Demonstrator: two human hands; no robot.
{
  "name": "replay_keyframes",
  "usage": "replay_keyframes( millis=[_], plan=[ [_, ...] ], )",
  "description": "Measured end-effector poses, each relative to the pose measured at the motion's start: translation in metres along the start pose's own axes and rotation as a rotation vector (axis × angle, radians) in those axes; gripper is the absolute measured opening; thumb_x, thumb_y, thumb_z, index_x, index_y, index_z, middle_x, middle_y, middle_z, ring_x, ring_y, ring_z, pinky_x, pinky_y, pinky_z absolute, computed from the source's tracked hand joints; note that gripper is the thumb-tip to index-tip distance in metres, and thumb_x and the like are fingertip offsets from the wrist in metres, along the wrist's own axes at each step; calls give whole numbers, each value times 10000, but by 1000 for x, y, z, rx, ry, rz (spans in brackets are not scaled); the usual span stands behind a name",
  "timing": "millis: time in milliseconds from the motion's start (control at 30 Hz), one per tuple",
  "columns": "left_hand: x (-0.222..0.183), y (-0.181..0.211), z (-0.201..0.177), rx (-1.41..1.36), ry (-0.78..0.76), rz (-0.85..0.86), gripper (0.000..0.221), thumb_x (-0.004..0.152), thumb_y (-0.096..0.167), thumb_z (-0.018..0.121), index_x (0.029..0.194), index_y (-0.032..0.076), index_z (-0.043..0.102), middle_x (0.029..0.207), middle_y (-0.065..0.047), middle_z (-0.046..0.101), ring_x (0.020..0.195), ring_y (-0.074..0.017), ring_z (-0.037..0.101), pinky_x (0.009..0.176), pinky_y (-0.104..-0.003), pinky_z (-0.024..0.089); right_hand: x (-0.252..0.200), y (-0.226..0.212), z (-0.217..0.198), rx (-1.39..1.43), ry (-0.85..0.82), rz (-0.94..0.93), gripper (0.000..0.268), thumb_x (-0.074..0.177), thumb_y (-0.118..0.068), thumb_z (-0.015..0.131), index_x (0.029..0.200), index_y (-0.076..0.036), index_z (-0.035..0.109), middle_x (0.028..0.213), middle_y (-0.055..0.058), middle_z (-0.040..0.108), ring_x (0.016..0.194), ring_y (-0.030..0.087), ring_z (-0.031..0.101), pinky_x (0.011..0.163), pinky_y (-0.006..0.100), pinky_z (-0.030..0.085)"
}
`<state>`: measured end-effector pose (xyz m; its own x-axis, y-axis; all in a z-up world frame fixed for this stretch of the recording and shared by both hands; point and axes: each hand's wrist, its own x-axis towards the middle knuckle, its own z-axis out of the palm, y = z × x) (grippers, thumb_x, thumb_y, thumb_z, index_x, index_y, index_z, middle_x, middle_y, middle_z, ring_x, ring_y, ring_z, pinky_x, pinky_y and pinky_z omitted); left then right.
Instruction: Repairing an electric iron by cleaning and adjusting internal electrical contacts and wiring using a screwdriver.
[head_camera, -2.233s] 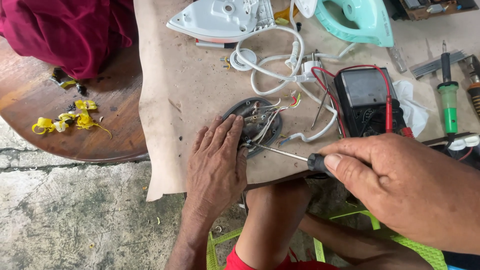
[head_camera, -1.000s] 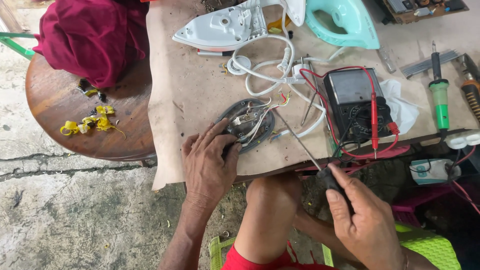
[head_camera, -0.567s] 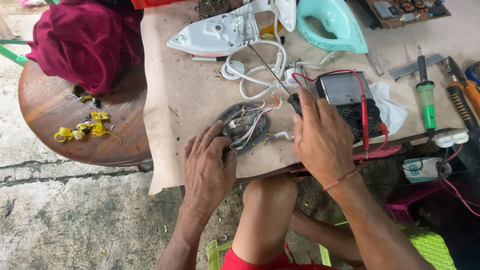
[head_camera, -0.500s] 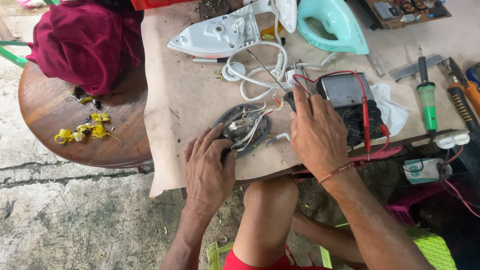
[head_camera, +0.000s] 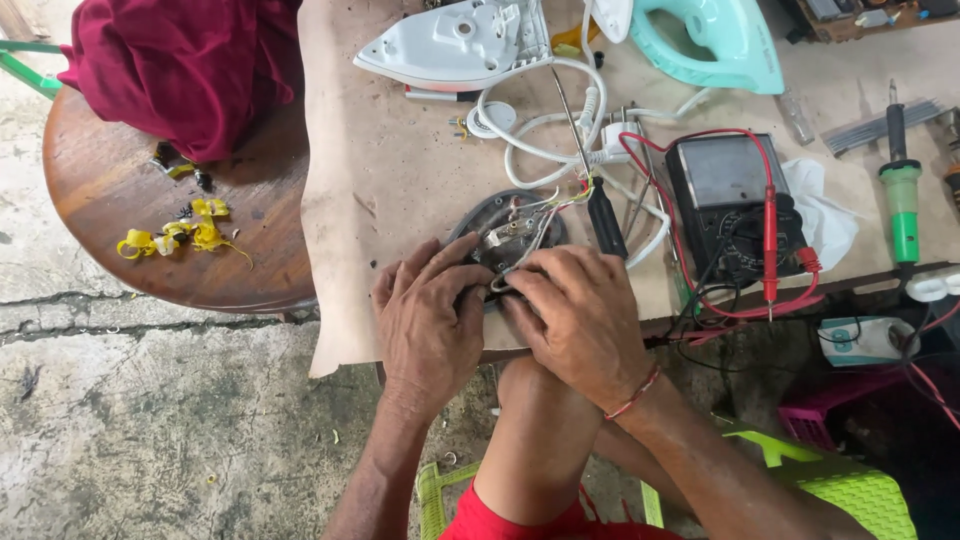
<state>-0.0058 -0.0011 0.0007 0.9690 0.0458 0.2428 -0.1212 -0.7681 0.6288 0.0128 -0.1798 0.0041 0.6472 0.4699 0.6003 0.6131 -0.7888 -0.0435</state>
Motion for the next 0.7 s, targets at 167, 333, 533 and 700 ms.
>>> replay_keyframes(
  millis=[167, 333, 533, 700],
  plan=[
    [5, 2, -3, -25, -20, -8, 127, 877, 223, 657, 944, 274, 752, 1355, 123, 679, 1313, -251, 546, 1088, -483, 301, 5, -2, 2, -41, 8, -19, 172, 934, -324, 713, 1061, -209, 707, 1054, -9, 646, 1057, 212, 653, 853, 380, 485],
    [5, 3, -5, -56, -18, 17, 122, 875, 196, 646, 937, 258, 730, 1356, 105, 675, 1305, -254, 547, 1080, -477, 299, 14, 12, -13, -20, -77, -133, 125, 971, -218, 657, 1072, -156, 697, 1045, 34, 665, 1064, 239, 677, 834, 371, 504],
    [6, 2, -4, -70, -21, 28, 112, 878, 175, 643, 930, 249, 709, 1352, 98, 660, 1316, -243, 530, 1074, -478, 281, 28, 26, -27, -110, -232, -265, 193, 935, -154, 661, 1124, -134, 695, 1116, 53, 642, 1069, 243, 644, 743, 368, 518],
    [5, 3, -4, -53, -17, 36, 100, 881, 171, 651, 931, 249, 688, 1338, 93, 647, 1323, -228, 525, 1072, -465, 285, 33, 42, -26, -146, -358, -377, 121, 1007, -138, 575, 1078, -147, 672, 1006, 27, 618, 969, 228, 658, 674, 351, 496]
  ],
)
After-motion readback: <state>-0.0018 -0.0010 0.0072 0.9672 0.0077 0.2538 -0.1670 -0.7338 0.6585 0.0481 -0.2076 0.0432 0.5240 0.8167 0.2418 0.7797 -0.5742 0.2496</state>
